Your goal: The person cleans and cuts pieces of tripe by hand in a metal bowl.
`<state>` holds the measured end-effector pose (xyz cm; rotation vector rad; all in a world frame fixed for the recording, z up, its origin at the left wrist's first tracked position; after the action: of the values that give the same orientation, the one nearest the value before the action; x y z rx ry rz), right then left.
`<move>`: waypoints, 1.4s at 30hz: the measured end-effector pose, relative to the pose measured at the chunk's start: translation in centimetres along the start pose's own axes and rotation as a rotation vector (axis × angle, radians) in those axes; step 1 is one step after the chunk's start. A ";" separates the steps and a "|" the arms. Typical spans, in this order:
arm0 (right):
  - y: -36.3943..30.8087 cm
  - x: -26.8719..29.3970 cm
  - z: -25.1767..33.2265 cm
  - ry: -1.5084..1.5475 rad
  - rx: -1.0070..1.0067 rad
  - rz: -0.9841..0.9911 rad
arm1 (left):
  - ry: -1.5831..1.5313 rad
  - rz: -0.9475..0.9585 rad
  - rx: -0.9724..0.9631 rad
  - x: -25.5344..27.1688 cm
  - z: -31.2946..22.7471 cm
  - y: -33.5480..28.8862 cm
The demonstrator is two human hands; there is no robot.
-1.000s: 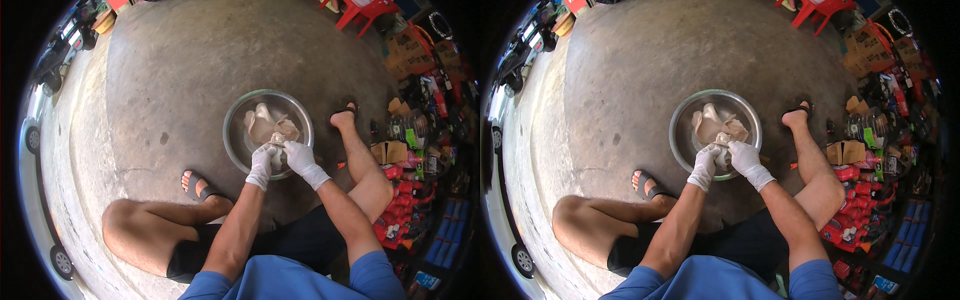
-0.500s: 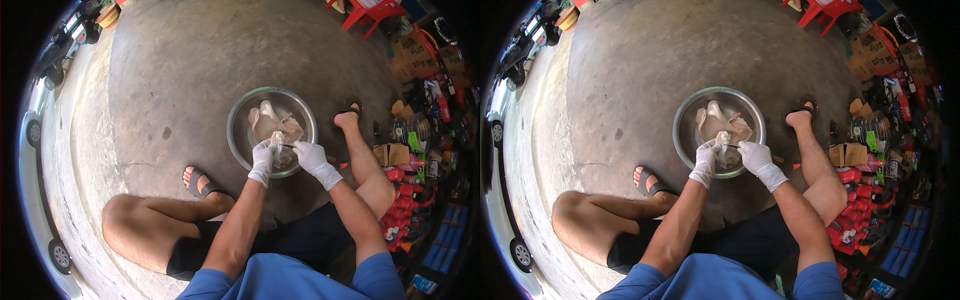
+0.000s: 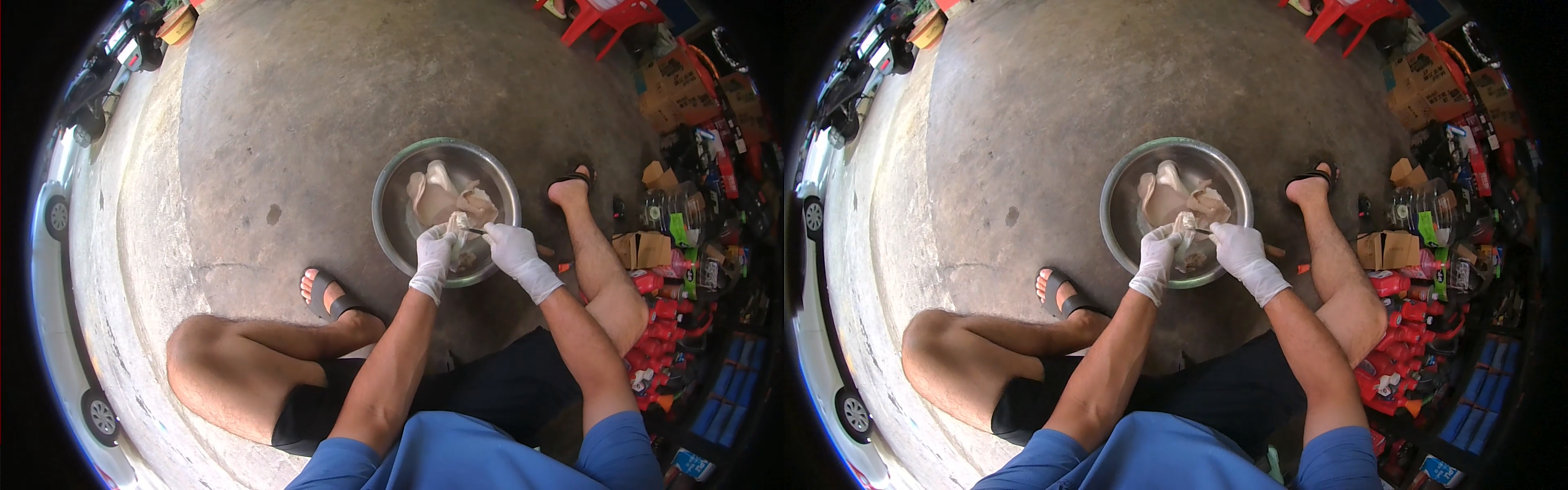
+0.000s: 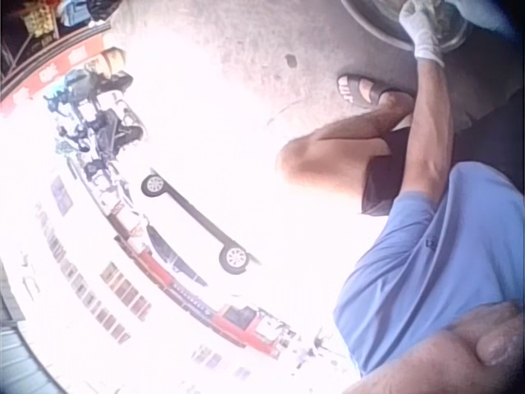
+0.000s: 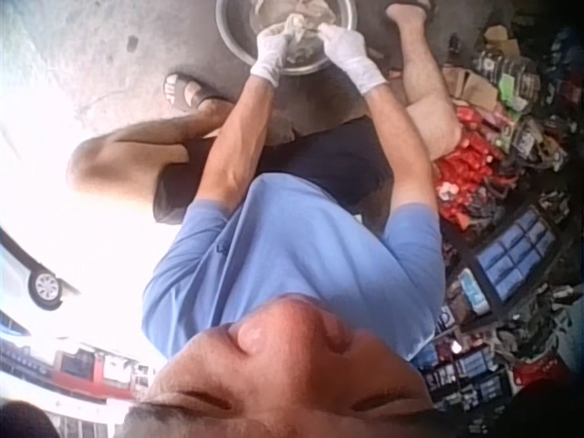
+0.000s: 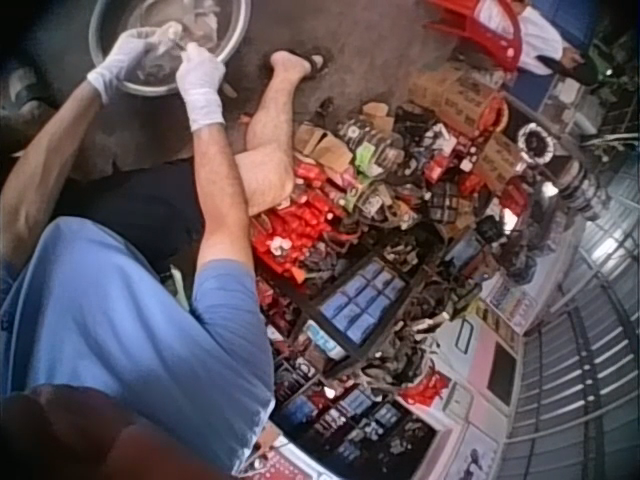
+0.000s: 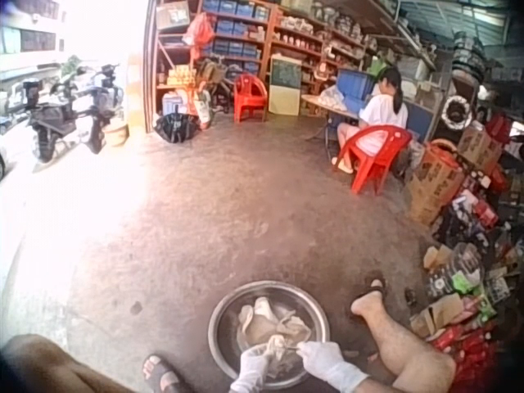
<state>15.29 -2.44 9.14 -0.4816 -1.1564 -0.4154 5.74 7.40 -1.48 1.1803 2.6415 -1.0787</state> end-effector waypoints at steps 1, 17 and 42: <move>0.0 0.2 -0.3 0.007 -0.016 -0.009 | 0.051 0.012 0.025 -0.1 0.1 -0.1; 0.0 0.1 0.1 0.001 -0.037 -0.017 | -0.050 0.028 -0.008 0.0 0.1 -0.1; -0.1 0.1 0.6 0.018 -0.025 -0.015 | -0.058 0.004 0.016 0.2 0.0 -0.5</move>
<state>14.84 -2.22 9.40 -0.4904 -1.1391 -0.4466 5.29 7.29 -1.23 1.1392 2.5906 -1.1184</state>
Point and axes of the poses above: each hand's wrist, its own y-axis towards the middle knuckle, its own x-axis out of the back of the hand, z = x × y, the point moved 8 cm from there along y, towards the middle knuckle, and after that the axes turned 6 degrees about y, right-handed, at the moved point
